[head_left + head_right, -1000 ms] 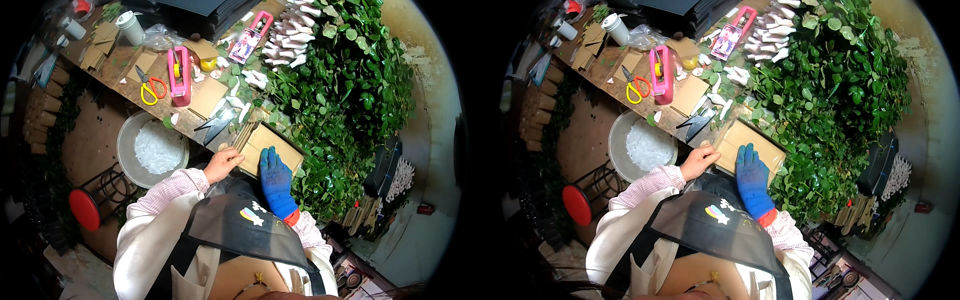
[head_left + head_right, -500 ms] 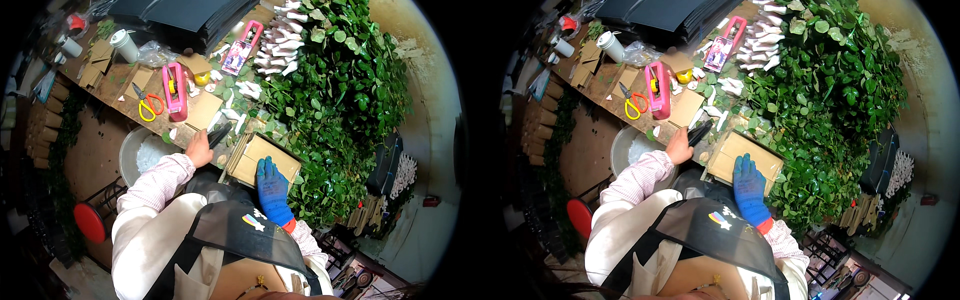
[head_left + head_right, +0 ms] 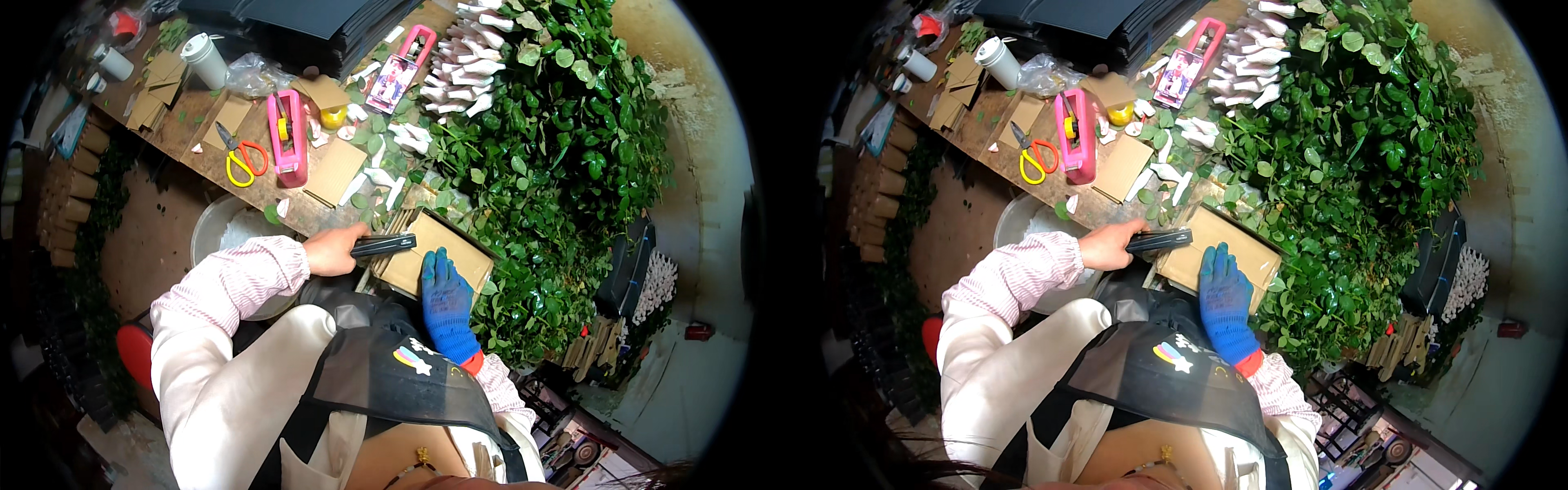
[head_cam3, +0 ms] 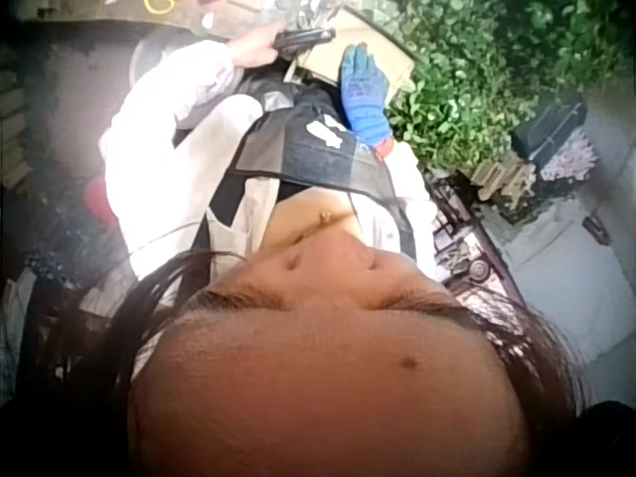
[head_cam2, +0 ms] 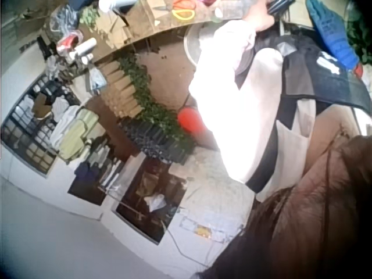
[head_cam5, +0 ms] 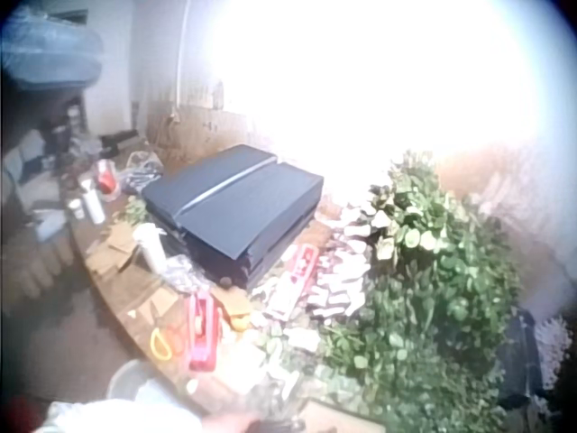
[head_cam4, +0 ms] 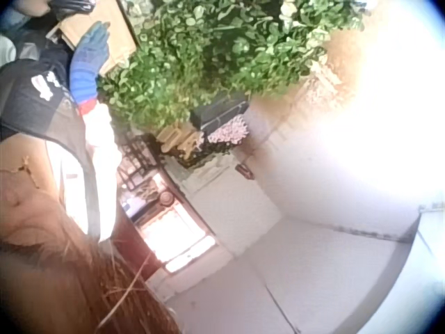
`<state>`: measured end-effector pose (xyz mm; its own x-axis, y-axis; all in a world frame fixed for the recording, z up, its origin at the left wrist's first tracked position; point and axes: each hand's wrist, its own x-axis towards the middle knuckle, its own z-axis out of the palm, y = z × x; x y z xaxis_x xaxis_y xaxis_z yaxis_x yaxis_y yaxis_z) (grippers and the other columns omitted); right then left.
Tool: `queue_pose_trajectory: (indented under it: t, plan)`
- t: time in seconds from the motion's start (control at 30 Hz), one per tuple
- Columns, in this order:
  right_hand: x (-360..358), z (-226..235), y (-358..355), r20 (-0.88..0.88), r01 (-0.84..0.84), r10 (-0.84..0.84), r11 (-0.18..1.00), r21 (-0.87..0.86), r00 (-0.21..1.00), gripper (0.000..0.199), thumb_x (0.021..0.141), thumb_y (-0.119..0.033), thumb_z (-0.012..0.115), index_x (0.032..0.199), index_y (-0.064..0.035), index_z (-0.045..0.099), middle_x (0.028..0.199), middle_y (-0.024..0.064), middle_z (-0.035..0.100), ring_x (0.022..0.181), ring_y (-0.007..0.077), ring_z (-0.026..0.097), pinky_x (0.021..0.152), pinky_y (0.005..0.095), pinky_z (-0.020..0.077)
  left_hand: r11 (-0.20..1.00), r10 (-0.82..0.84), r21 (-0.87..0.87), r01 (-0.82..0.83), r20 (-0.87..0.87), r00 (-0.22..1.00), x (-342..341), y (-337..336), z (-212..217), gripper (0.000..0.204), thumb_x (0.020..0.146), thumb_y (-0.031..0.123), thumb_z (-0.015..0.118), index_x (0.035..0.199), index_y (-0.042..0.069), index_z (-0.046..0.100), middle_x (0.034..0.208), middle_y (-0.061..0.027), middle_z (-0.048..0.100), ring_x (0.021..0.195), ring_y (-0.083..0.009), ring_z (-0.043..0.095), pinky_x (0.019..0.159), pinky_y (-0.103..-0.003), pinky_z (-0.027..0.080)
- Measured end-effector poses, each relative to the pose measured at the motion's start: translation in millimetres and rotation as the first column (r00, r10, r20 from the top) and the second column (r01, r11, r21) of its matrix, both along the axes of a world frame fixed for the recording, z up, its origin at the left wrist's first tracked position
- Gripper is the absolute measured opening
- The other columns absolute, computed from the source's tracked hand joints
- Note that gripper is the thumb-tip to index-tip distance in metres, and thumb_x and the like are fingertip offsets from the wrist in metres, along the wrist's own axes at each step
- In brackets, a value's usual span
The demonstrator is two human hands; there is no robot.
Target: The person assembles small cardboard boxes and fills them with green leafy material and white flower-like items. They repeatedly open the boxes, place the contents inside, and close the flaps. The process is repeated for multiple boxes on a cluttered workbench.
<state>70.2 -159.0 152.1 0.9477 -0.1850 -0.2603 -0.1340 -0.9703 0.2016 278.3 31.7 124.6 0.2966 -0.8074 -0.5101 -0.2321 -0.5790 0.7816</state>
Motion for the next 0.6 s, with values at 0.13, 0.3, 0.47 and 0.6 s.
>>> queue_pose_trajectory:
  t: [0.13,0.3,0.47,0.6]
  plan:
    - [1.2,2.5,1.6,-0.011,0.019,-0.019,1.000,0.000,1.000,0.059,0.092,-0.010,0.055,0.148,-0.0017,0.039,0.153,0.0211,0.044,0.126,0.0335,0.058,0.092,0.0393,0.0547,0.991,-0.118,0.099,0.095,0.259,0.959,-4.2,-13.7,-0.7,0.035,0.079,0.018,0.071,0.113,0.012,0.063,0.091,-0.0200,0.071,0.088,-0.0425,0.069,0.077,-0.054,0.053]
    - [0.6,4.4,0.1,-0.026,0.009,-0.009,1.000,-0.009,1.000,0.060,0.092,-0.008,0.055,0.149,-0.0030,0.039,0.154,0.0215,0.044,0.127,0.0333,0.058,0.092,0.0394,0.0548,0.997,-0.075,-0.013,0.082,0.284,0.956,-4.8,-9.7,-14.7,0.039,0.077,0.012,0.071,0.114,0.011,0.061,0.095,-0.0192,0.069,0.095,-0.0417,0.066,0.083,-0.053,0.051]
    - [2.0,4.4,0.2,-0.070,0.006,-0.007,1.000,-0.012,0.998,0.061,0.091,-0.009,0.055,0.150,-0.0025,0.039,0.155,0.0224,0.042,0.127,0.0337,0.057,0.091,0.0402,0.0542,0.995,-0.008,-0.087,0.053,0.445,0.896,-9.0,27.7,-33.6,0.045,0.069,0.002,0.071,0.111,0.004,0.057,0.107,-0.0172,0.063,0.105,-0.0384,0.060,0.092,-0.048,0.046]
    - [-2.0,-3.8,-3.7,-0.061,-0.022,0.021,0.999,-0.023,0.998,0.063,0.092,-0.012,0.055,0.151,0.0002,0.037,0.157,0.0233,0.039,0.130,0.0342,0.054,0.092,0.0409,0.0527,0.975,-0.125,0.012,0.223,0.855,0.503,-33.0,47.3,-45.2,0.052,0.065,0.016,0.079,0.112,0.006,0.059,0.103,-0.0127,0.064,0.102,-0.0340,0.062,0.092,-0.048,0.046]
